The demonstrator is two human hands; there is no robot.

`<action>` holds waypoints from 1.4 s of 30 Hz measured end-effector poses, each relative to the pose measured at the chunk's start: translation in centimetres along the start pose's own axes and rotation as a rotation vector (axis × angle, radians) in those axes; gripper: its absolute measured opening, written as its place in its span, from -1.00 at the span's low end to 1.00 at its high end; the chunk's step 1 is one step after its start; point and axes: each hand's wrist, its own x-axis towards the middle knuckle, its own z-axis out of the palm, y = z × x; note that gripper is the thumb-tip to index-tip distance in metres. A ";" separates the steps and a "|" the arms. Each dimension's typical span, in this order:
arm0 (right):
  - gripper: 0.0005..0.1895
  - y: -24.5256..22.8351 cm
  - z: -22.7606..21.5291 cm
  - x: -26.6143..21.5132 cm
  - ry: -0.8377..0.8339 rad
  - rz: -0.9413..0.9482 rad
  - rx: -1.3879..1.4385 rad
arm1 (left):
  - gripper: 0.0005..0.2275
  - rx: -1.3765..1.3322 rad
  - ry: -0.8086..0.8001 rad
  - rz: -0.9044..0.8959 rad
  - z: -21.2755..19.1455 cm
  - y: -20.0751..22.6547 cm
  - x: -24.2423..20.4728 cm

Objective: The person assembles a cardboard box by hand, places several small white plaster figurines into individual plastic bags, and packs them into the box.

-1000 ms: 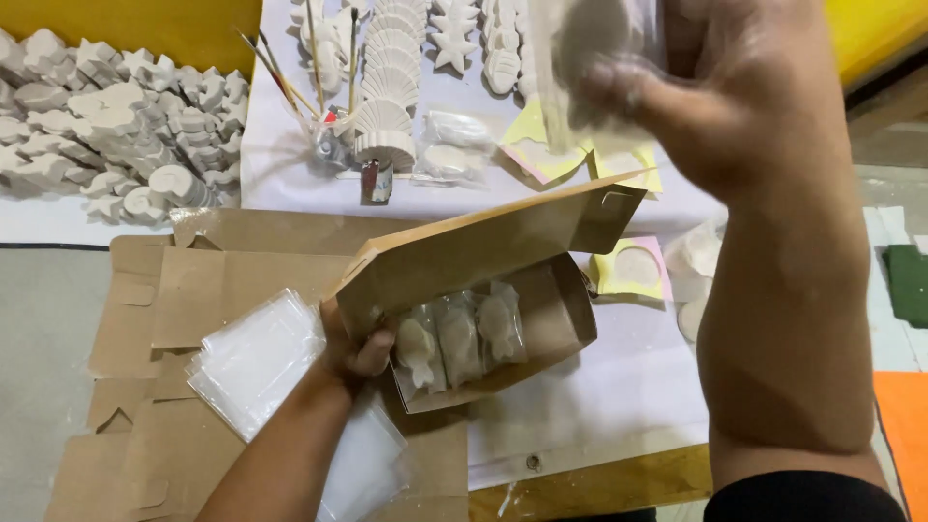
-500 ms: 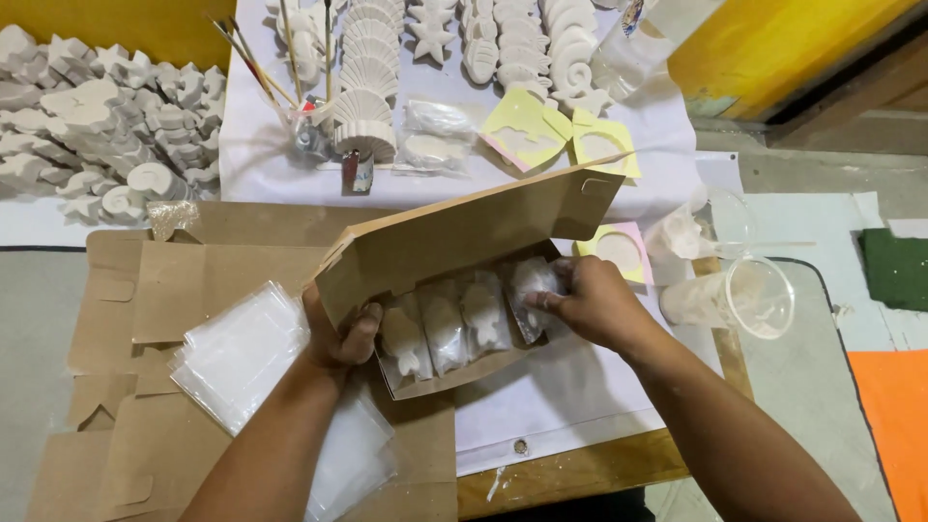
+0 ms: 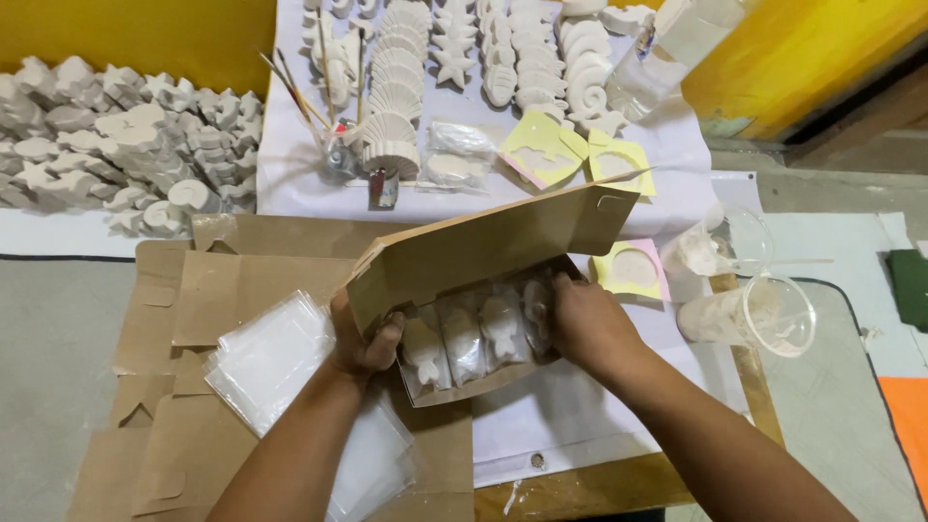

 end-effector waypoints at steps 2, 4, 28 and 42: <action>-0.65 1.2 1.7 0.5 0.094 -0.093 -0.180 | -0.91 -0.013 -0.003 -0.055 -0.5 -1.7 -1.3; -0.64 1.5 3.1 0.6 0.109 -0.091 -0.220 | -0.92 -0.025 0.020 -0.055 -0.2 -1.3 -1.3; -0.82 -7.6 -12.7 1.4 0.721 -0.606 0.281 | -0.49 0.054 -0.083 -0.180 0.3 2.3 0.5; -0.75 -19.6 -14.4 18.1 0.173 -0.291 0.336 | -0.36 0.127 -0.080 -0.146 0.3 2.2 0.7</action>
